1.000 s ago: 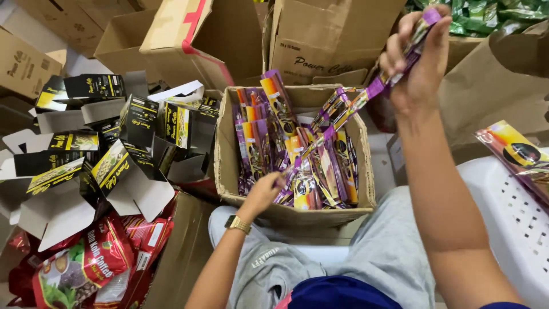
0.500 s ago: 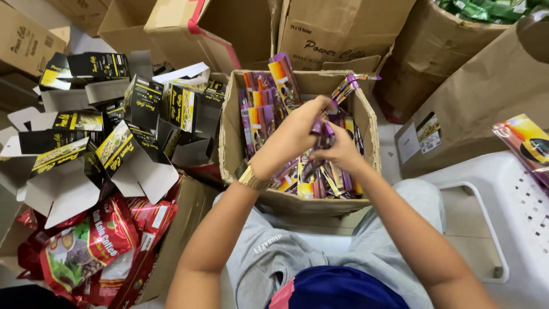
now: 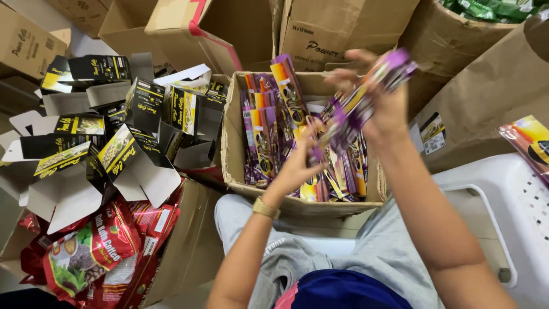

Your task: Sorting and organizing small packaged food items into cardboard boxes on a warehouse floor.

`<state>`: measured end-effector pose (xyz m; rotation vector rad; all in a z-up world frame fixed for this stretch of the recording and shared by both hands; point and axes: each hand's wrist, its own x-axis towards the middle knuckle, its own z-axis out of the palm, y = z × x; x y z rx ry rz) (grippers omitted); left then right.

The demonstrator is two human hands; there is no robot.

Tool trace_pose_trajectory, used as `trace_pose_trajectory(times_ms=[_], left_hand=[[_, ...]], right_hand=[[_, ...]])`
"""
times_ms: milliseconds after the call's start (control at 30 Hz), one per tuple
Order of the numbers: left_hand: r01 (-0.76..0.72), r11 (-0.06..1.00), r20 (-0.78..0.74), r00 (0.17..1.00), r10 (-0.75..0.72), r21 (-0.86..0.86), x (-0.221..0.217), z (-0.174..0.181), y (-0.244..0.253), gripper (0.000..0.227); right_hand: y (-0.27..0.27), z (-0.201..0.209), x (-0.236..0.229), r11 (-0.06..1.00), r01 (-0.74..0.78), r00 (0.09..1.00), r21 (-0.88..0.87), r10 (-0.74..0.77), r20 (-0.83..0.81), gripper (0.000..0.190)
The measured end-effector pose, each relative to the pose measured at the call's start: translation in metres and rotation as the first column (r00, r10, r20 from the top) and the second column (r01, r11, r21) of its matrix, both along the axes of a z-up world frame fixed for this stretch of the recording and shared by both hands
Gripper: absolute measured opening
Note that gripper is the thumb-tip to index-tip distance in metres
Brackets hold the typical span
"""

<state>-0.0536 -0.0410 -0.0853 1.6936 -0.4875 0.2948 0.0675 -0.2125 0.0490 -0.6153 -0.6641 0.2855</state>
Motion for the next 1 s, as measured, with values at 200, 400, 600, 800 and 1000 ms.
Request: trace_pose_trajectory(times_ms=[200, 400, 600, 800, 1000], left_hand=[[-0.136, 0.886, -0.458, 0.815, 0.354, 0.442, -0.026, -0.027, 0.023, 0.051], [-0.396, 0.549, 0.173, 0.894, 0.413, 0.736, -0.01, 0.032, 0.062, 0.04], [-0.289, 0.607, 0.174, 0.954, 0.242, 0.74, 0.021, 0.121, 0.0, 0.067], [-0.393, 0.637, 0.332, 0.917, 0.221, 0.663, 0.018, 0.094, 0.03, 0.079], [-0.119, 0.897, -0.698, 0.588, 0.409, 0.426, -0.019, -0.064, 0.026, 0.066]], right_hand=[[-0.065, -0.008, 0.039, 0.969, 0.108, 0.992, 0.221, -0.09, -0.089, 0.027], [-0.104, -0.06, 0.052, 0.876, 0.319, 0.947, -0.361, -0.284, 0.147, 0.027], [-0.016, -0.113, 0.01, 0.653, 0.224, 0.926, -0.723, 0.088, 0.366, 0.05], [0.024, -0.137, -0.019, 0.633, 0.195, 0.96, -0.749, 0.033, 0.278, 0.081], [0.028, -0.152, -0.019, 0.565, 0.401, 0.895, -0.721, -0.073, 0.44, 0.06]])
